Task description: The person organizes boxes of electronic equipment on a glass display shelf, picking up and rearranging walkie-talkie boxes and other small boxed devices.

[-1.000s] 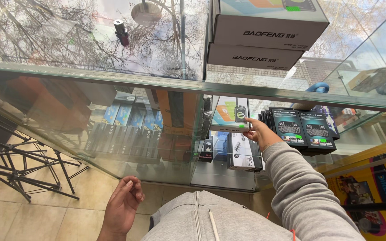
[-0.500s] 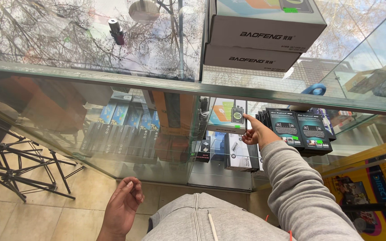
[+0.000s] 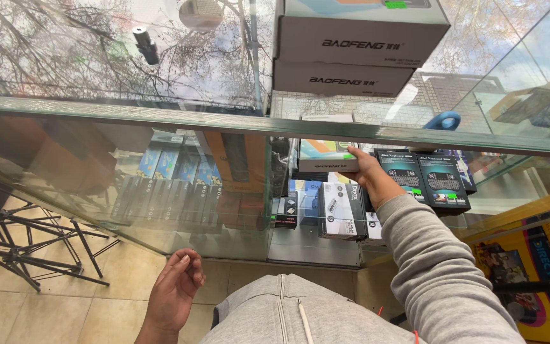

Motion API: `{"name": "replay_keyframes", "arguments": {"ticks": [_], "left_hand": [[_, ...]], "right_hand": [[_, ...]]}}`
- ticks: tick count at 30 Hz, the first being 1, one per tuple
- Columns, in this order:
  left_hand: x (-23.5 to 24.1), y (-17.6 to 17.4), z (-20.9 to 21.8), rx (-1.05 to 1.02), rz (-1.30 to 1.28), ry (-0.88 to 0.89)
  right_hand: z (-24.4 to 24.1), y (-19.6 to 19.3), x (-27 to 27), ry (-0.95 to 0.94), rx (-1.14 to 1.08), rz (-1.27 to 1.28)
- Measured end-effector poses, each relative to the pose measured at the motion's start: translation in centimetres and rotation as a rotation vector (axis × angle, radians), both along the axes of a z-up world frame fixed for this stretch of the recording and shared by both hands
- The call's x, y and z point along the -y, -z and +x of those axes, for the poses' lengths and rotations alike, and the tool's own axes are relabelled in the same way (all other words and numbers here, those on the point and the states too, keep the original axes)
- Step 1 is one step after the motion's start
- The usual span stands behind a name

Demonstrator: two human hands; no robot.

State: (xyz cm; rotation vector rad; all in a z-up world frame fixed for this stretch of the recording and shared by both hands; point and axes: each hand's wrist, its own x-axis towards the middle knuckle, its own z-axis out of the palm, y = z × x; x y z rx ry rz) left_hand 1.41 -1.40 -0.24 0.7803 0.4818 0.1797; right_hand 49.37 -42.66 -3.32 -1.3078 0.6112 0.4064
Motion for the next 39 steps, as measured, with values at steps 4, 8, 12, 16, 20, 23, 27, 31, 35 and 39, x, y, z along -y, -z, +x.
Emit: {"name": "replay_keyframes", "arguments": {"ticks": [4,8,12,16,20,23,27,31,35,39], "left_hand": [[1.4,0.2,0.9,-0.005,0.011,0.041],[3.5,0.9,2.2,0.023,-0.011,0.091],[6.7,0.1,3.4,0.034,-0.010,0.144],[10.3,-0.4,4.3,0.046,0.002,0.207],[13.8,-0.7,4.8,0.078,0.022,0.266],[16.6,-1.2,4.9,0.081,0.019,0.279],[18.9,1.1,4.4,0.068,-0.042,0.230],[20.1,2.4,2.9,0.120,0.012,0.179],[20.5,3.0,1.2,0.180,0.077,0.109],[19.7,1.3,-0.5,0.077,-0.025,0.093]], "right_hand": [[-0.5,-1.6,2.8,0.028,0.087,0.002],[-5.5,-7.5,5.8,-0.023,0.181,0.055],[-10.4,-10.4,10.2,-0.039,0.209,0.143],[-15.2,-12.1,15.6,-0.222,0.219,0.204],[-18.9,-13.9,20.7,-0.504,0.233,0.294],[-20.5,-15.1,23.1,-0.641,0.168,0.492],[-23.9,-20.2,22.0,-0.774,0.061,0.516],[-26.9,-25.0,19.8,-0.529,0.281,0.531],[-20.3,-23.3,25.8,-0.530,0.249,0.522],[-25.7,-32.3,24.3,-0.520,1.434,-0.272]]}}
